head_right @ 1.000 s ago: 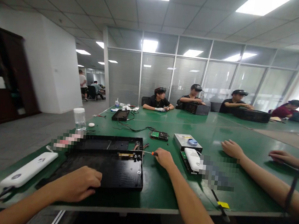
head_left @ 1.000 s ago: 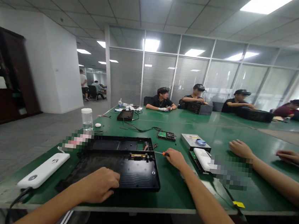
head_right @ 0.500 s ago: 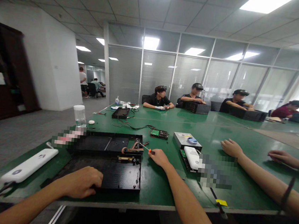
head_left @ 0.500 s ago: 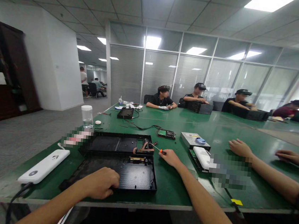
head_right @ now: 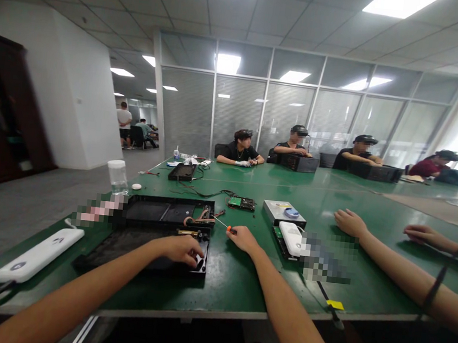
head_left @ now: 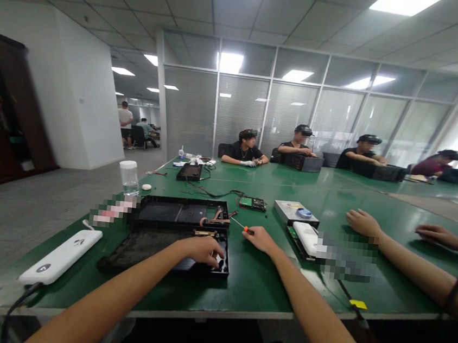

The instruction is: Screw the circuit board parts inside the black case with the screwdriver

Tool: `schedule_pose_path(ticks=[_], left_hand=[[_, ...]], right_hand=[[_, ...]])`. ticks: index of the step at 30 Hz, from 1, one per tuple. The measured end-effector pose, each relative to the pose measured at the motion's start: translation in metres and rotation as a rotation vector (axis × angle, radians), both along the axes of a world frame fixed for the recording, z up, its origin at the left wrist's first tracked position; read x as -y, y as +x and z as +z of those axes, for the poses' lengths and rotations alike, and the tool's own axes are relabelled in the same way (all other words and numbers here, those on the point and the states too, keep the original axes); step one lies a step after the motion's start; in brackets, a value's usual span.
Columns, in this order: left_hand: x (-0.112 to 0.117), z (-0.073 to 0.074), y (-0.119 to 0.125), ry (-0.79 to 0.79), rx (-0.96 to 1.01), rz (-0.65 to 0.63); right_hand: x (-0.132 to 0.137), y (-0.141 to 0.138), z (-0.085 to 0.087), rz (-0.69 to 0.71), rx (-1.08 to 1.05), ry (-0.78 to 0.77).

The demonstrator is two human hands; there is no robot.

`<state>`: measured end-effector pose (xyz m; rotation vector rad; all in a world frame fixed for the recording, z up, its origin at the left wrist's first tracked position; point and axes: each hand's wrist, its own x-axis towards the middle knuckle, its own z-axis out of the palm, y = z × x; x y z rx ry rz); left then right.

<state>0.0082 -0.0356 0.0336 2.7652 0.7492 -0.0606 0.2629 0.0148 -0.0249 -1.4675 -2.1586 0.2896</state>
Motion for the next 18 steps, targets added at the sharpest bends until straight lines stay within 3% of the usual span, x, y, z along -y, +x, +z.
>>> schedule_pose_path(ticks=[7, 18], left_hand=[[0.005, -0.017, 0.013, 0.041, 0.153, -0.111], [0.011, -0.017, 0.015, 0.227, 0.217, -0.222]], right_hand=[[0.001, -0.001, 0.002, -0.01, 0.001, -0.018], [-0.001, -0.001, 0.0, -0.016, 0.007, -0.015]])
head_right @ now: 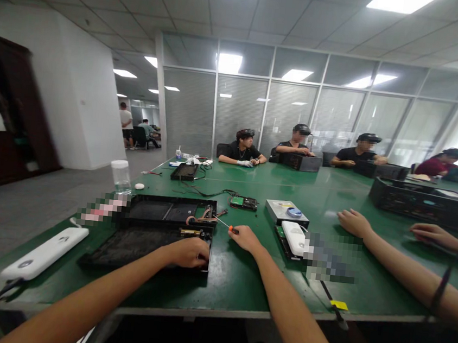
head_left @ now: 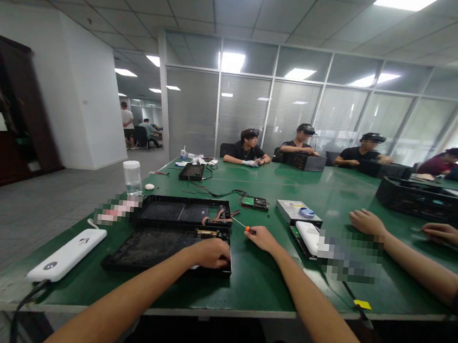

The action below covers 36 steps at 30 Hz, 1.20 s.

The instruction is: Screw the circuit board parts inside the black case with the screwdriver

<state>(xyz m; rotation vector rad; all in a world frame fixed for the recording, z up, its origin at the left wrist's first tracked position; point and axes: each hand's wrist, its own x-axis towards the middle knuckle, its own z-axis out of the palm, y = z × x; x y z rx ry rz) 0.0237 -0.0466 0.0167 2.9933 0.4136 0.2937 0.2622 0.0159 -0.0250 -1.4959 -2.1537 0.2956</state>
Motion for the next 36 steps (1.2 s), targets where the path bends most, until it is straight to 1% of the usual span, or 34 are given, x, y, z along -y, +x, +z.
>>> schedule_pose_path(ticks=[3, 7, 9, 11, 13, 16, 18, 22, 25, 27, 29, 31, 34, 36], left_hand=[[-0.008, -0.001, -0.002, 0.045, -0.038, 0.003], [-0.025, -0.01, -0.012, 0.129, -0.076, 0.137], [-0.035, -0.014, -0.019, 0.13, -0.047, 0.192], [-0.042, -0.016, -0.026, 0.1, -0.001, 0.211], [-0.047, -0.015, -0.031, 0.056, 0.015, 0.197], [-0.051, -0.01, -0.035, -0.007, -0.022, 0.146], [-0.052, -0.007, -0.035, -0.021, -0.045, 0.134], [-0.055, 0.0, -0.028, 0.034, -0.035, 0.136], [-0.064, 0.004, -0.018, 0.094, 0.047, 0.153], [-0.072, 0.005, -0.012, 0.119, 0.087, 0.175], [-0.078, 0.002, -0.008, 0.123, 0.091, 0.198], [-0.081, -0.005, -0.005, 0.119, 0.1, 0.227], [-0.079, -0.016, -0.005, 0.119, 0.158, 0.257], [-0.076, -0.021, -0.006, 0.121, 0.184, 0.252]], right_hand=[[-0.001, 0.0, -0.001, 0.005, -0.003, 0.006], [0.0, -0.001, 0.0, 0.011, -0.015, 0.022], [0.0, -0.002, 0.0, 0.01, -0.025, 0.035], [0.001, -0.003, 0.0, 0.009, -0.032, 0.049], [0.001, -0.004, 0.0, 0.02, -0.034, 0.055], [0.002, -0.004, 0.0, 0.04, -0.036, 0.059], [0.003, -0.004, 0.001, 0.045, -0.039, 0.059], [0.004, -0.005, 0.002, 0.044, -0.037, 0.046], [0.003, -0.006, 0.002, 0.046, -0.036, 0.055], [0.003, -0.006, 0.003, 0.047, -0.039, 0.062], [0.003, -0.005, 0.003, 0.038, -0.039, 0.062], [0.004, -0.005, 0.004, 0.032, -0.038, 0.059], [0.005, -0.005, 0.005, 0.038, -0.042, 0.063], [0.006, -0.007, 0.005, 0.04, -0.037, 0.065]])
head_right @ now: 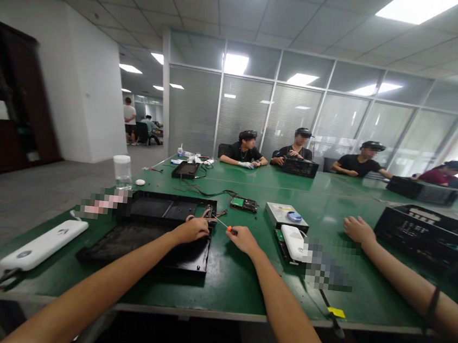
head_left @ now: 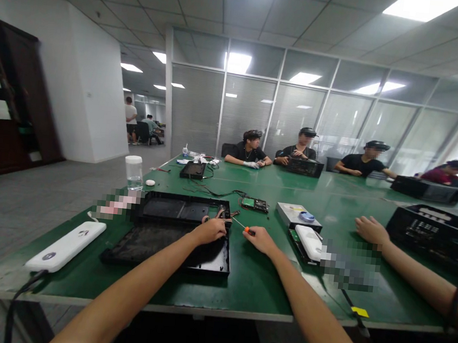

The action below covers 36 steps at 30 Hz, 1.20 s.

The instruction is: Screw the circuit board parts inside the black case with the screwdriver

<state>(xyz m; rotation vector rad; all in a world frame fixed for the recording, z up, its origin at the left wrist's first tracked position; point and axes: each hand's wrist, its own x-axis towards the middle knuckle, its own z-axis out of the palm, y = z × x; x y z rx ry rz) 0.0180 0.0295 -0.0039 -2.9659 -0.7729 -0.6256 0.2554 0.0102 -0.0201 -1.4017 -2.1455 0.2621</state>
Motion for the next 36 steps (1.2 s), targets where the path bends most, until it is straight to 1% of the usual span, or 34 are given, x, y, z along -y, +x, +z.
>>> schedule_pose_path(ticks=[5, 9, 14, 18, 20, 23, 26, 29, 31, 32, 34, 36], left_hand=[[0.005, -0.001, 0.0, 0.037, -0.031, -0.039], [0.005, -0.001, 0.001, 0.056, -0.08, -0.009], [0.004, -0.003, 0.004, 0.014, 0.008, 0.018], [0.005, -0.003, 0.004, -0.001, 0.014, 0.001], [0.005, -0.003, 0.002, -0.009, 0.011, -0.015], [0.005, -0.003, 0.0, -0.006, 0.004, -0.05], [0.006, -0.003, -0.001, 0.0, -0.002, -0.058], [0.007, -0.002, -0.002, 0.001, 0.002, -0.018], [0.008, -0.002, -0.002, -0.003, 0.014, 0.014], [0.009, -0.002, -0.003, -0.008, 0.022, 0.024], [0.009, -0.002, -0.003, -0.025, 0.042, 0.042], [0.009, -0.003, -0.002, -0.054, 0.068, 0.068]], right_hand=[[-0.001, 0.0, 0.0, -0.013, -0.004, -0.01], [-0.003, 0.002, -0.001, -0.008, 0.004, 0.015], [-0.005, 0.003, -0.002, -0.018, -0.001, 0.013], [-0.004, 0.003, -0.001, -0.014, -0.003, 0.008], [-0.004, 0.004, -0.001, -0.011, -0.06, 0.017], [-0.006, 0.007, 0.0, -0.047, -0.233, 0.002], [-0.009, 0.011, 0.004, -0.058, -0.445, -0.108], [-0.01, 0.014, 0.01, 0.063, -0.632, -0.184], [-0.008, 0.016, 0.016, 0.139, -0.711, -0.177], [-0.007, 0.016, 0.019, 0.14, -0.734, -0.163], [-0.004, 0.016, 0.023, 0.068, -0.747, -0.12], [-0.001, 0.015, 0.026, -0.045, -0.732, -0.013]])
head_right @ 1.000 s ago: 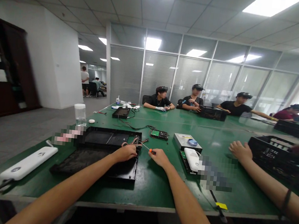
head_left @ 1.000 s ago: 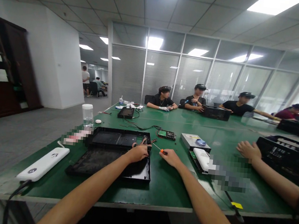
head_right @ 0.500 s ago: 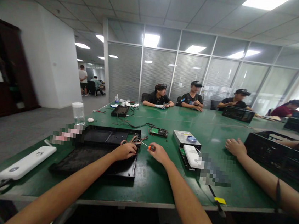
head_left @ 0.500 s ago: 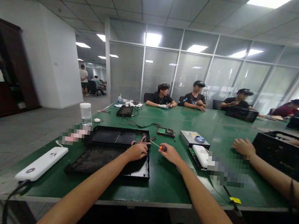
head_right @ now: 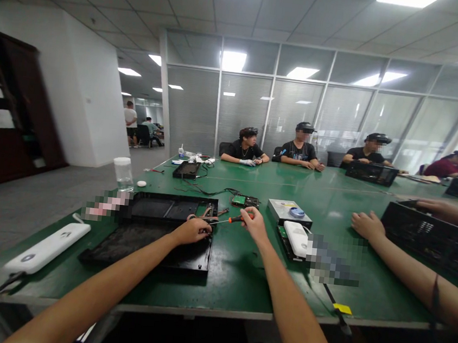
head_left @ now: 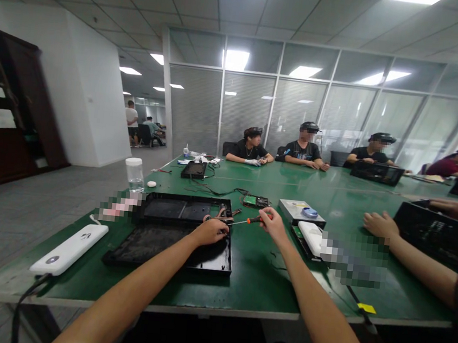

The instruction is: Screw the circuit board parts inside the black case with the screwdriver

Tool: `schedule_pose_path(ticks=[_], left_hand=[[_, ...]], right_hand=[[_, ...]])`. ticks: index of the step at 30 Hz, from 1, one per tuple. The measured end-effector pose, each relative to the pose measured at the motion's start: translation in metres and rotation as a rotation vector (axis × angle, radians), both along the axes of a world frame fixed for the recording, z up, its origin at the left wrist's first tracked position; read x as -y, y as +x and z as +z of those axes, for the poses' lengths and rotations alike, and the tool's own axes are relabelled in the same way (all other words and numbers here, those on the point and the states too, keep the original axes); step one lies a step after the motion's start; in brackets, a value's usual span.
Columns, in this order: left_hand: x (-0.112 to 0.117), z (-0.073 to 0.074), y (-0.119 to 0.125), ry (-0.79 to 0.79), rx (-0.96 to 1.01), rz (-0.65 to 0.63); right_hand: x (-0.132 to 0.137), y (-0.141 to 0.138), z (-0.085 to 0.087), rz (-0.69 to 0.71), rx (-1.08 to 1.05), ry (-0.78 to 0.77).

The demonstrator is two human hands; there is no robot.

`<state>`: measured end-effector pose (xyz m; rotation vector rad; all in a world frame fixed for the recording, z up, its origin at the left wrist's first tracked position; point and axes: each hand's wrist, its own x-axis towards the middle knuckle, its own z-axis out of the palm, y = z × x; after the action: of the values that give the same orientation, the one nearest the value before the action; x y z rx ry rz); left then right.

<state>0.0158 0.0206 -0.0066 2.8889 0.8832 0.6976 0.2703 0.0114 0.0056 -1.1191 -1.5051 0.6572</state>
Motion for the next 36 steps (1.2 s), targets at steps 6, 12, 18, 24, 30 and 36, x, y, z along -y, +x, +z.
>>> schedule_pose_path(ticks=[6, 12, 18, 24, 30, 36], left_hand=[[-0.003, -0.002, 0.002, -0.097, 0.079, 0.025], [-0.004, -0.002, 0.002, -0.112, 0.074, -0.006], [-0.004, -0.003, 0.001, -0.148, 0.082, 0.011], [-0.006, -0.005, 0.001, -0.15, 0.117, 0.013], [-0.006, -0.005, 0.002, -0.156, 0.12, 0.034], [-0.004, -0.004, 0.003, -0.174, 0.123, 0.062]], right_hand=[[0.003, -0.009, -0.003, -0.235, 0.076, 0.183], [0.006, -0.021, -0.009, -0.166, 0.14, 0.162], [0.008, -0.026, -0.009, -0.077, 0.097, 0.232], [0.015, -0.027, -0.004, -0.107, 0.244, 0.261], [0.035, -0.04, 0.027, -0.244, 0.644, 0.287], [0.04, -0.051, 0.079, -0.243, 1.112, 0.163]])
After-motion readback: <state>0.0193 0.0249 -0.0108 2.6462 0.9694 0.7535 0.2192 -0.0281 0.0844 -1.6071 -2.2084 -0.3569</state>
